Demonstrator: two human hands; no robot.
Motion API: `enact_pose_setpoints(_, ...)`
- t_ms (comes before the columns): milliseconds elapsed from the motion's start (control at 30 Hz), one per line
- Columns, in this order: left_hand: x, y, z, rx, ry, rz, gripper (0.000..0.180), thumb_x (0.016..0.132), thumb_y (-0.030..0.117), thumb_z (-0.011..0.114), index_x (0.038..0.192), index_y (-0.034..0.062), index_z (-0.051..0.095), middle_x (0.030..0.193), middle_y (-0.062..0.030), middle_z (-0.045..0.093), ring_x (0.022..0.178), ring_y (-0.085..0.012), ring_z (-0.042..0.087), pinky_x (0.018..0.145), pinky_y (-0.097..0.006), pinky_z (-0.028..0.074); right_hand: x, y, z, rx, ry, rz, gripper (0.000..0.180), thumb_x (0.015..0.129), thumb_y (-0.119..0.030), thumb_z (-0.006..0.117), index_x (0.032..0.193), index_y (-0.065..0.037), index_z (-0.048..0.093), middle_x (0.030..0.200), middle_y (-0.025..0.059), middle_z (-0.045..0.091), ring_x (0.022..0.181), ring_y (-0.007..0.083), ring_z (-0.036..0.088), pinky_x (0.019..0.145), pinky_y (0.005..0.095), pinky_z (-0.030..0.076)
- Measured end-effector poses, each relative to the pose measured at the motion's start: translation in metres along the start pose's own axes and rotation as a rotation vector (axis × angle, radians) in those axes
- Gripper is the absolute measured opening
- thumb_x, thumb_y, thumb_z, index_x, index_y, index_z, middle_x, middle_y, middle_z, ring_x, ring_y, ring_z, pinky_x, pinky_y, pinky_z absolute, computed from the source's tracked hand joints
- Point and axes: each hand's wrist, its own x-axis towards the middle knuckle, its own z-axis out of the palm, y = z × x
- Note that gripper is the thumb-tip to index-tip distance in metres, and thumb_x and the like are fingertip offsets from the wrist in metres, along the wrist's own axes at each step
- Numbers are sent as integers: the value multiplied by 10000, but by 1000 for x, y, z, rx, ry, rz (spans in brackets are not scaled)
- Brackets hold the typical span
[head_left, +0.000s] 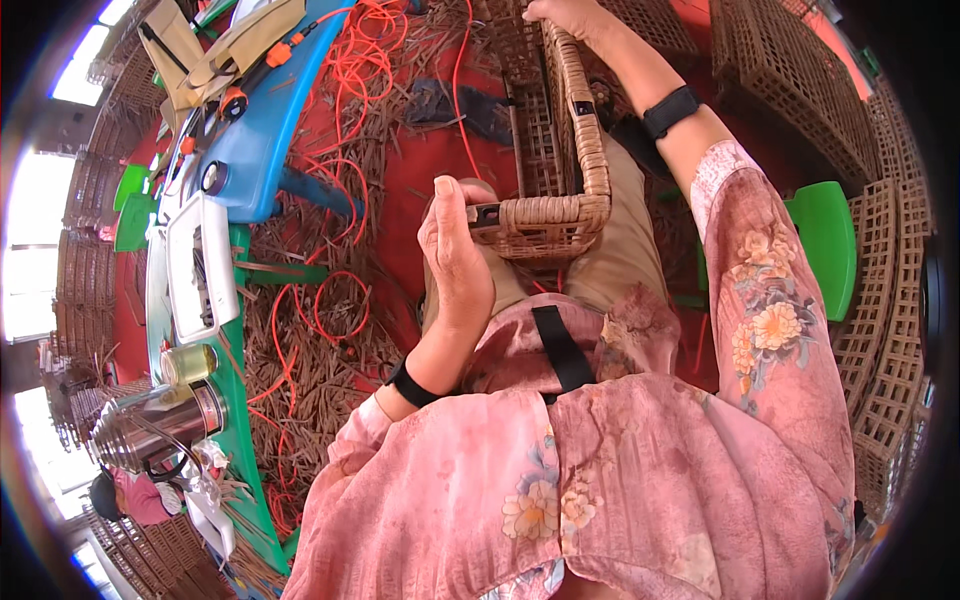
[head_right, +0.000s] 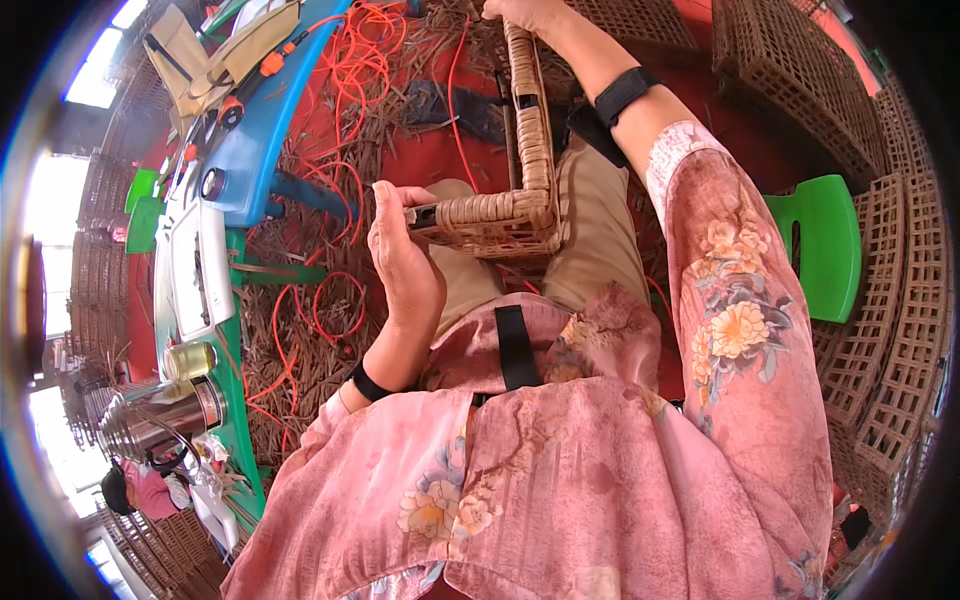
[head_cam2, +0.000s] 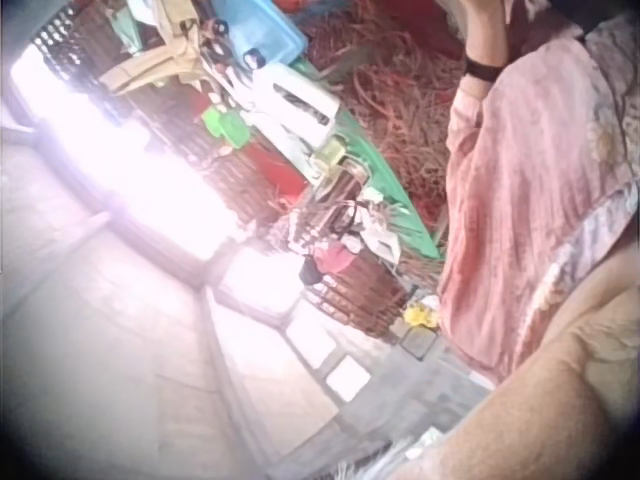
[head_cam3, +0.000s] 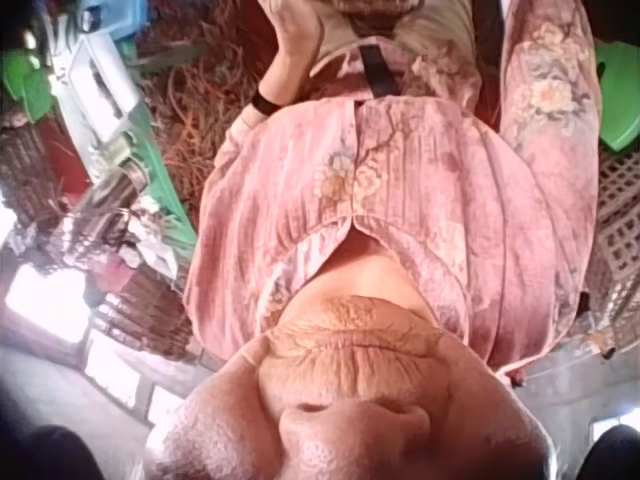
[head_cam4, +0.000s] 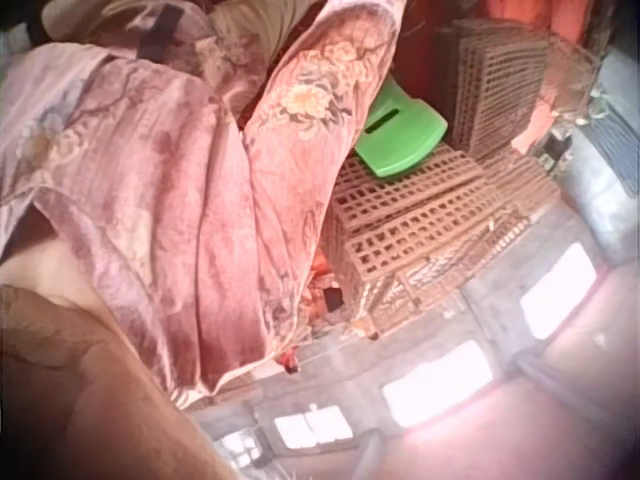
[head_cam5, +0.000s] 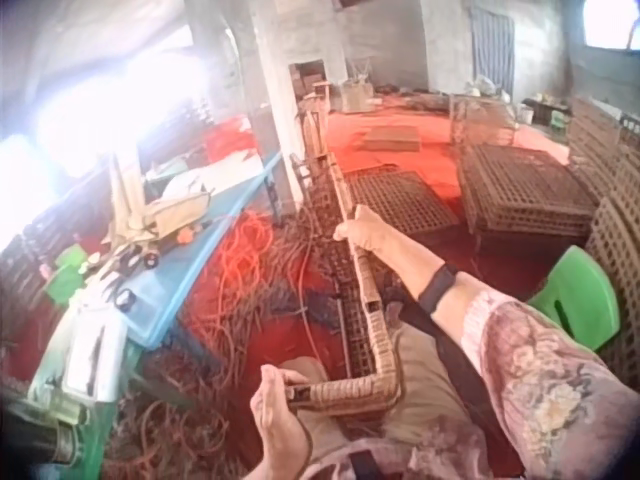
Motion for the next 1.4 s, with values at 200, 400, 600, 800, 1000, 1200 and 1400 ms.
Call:
enact_pose_setpoints(200, -3, 0, -15, -8, -151, 200, 358, 871, 219, 705, 1139, 18, 579, 994, -78, 575, 867, -183, 536, 778, -314, 460, 21, 3, -24, 186, -560, 124, 1024, 751, -450, 772, 1485, 51, 263, 1494, 346, 297, 1402, 359, 358, 1127, 360, 346)
enact_pose_setpoints(400, 13, 12, -43, 681, -281, 944, 529, 656, 111, 845, 1144, 64, 648, 1044, -102, 630, 930, -281, 629, 792, -371, 521, 36, 9, -62, 303, -856, 203, 1014, 759, -431, 760, 1482, 41, 229, 1485, 342, 276, 1389, 351, 355, 1115, 341, 352)
enact_pose_setpoints(600, 21, 23, -42, 764, -292, 1023, 434, 650, 118, 819, 1063, 75, 695, 994, -64, 677, 894, -259, 645, 793, -373, 521, 28, 23, -37, 169, -480, 132, 772, 730, -404, 741, 1276, 56, 449, 1259, 302, 476, 1181, 350, 515, 985, 368, 439)
enact_pose_setpoints(800, 52, 53, -58, 933, -245, 1152, 352, 644, 147, 783, 990, 109, 729, 966, -29, 688, 922, -233, 635, 931, -412, 466, 18, 25, -19, 37, -93, 0, 584, 700, -377, 723, 1070, 72, 669, 1033, 263, 676, 973, 349, 676, 856, 396, 526)
enact_pose_setpoints(1000, 93, 93, -96, 1336, -272, 715, 296, 756, 111, 677, 1050, 102, 708, 1093, -74, 653, 1096, -275, 561, 988, -431, 398, 15, 18, 52, 107, 594, 156, 520, 666, -224, 655, 986, 179, 583, 982, 369, 629, 981, 488, 622, 905, 489, 505)
enact_pose_setpoints(1200, 55, 101, -14, 1166, -124, 718, 591, 840, 145, 653, 1369, -11, 442, 1286, -215, 525, 1181, -373, 507, 998, -492, 394, -27, -73, 71, 260, 405, 343, 730, 805, -185, 643, 1390, 94, 308, 1323, 294, 435, 1252, 432, 447, 1062, 510, 359)
enact_pose_setpoints(1400, 82, 54, 19, 1196, -75, 380, 304, 900, 113, 547, 1172, -19, 507, 1033, -178, 605, 994, -344, 622, 824, -443, 507, -29, -76, 78, 207, 433, 310, 731, 801, -209, 658, 1375, 89, 317, 1237, 268, 474, 1170, 415, 502, 1009, 497, 405)
